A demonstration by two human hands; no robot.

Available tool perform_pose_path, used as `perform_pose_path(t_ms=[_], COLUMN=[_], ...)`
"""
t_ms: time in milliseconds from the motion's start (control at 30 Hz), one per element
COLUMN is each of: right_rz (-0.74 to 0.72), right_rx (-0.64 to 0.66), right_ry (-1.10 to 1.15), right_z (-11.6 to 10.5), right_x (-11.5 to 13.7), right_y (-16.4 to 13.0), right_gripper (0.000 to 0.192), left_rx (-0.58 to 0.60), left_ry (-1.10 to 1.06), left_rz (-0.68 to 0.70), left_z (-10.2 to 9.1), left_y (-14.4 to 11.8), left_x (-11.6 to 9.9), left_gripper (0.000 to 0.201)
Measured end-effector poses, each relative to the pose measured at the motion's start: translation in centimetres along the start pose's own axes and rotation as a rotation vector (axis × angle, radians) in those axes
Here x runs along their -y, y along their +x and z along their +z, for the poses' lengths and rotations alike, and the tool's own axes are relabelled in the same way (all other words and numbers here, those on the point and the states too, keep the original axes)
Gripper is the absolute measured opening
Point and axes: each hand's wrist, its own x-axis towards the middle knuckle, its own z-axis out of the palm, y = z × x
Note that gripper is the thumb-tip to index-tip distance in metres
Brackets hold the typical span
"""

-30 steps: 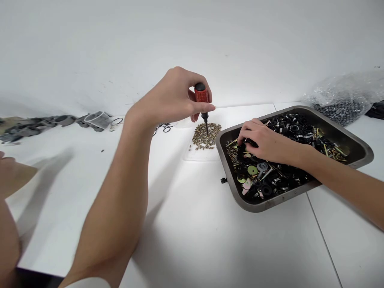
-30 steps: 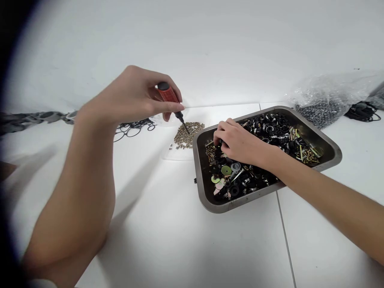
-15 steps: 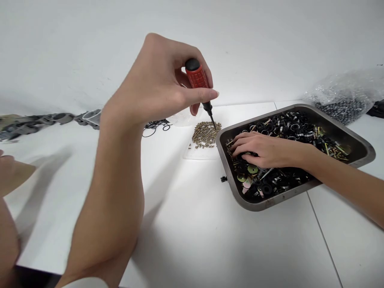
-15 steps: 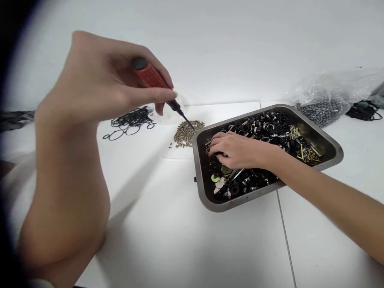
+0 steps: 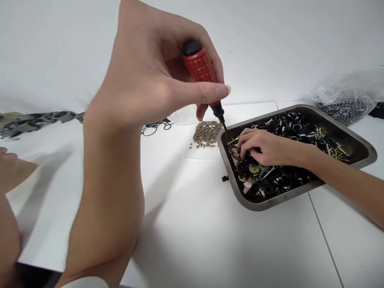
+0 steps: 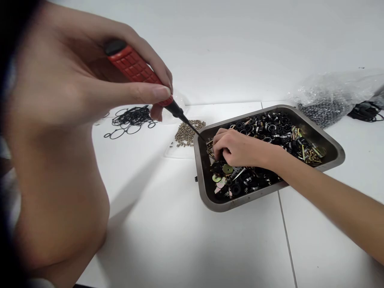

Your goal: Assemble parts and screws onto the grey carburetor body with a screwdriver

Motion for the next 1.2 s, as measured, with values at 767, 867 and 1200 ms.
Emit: perform_pose_path(t_ms=[767, 867, 1200], right_rz=[0.151, 0.16, 0.235], right_rx=[0.153, 0.137, 0.166], right_ry=[0.167, 0.197, 0.223], right_z=[-1.5, -1.5, -1.6], right_x=[2.2, 2.6, 2.6], right_y=[0.2, 0.3, 0.2], right_gripper=[0.031, 0.031, 0.03], left_rx=[0.371, 0.412, 0.493], left_ry=[-0.212, -0.23, -0.336], left_rz=[0.006, -0.021, -0.019], left_z=[2.7, 3.0, 2.5], left_y=[0.2, 0.2, 0.1], left_x=[-0.5, -0.5, -0.9], left_gripper=[0.024, 0.024, 0.025])
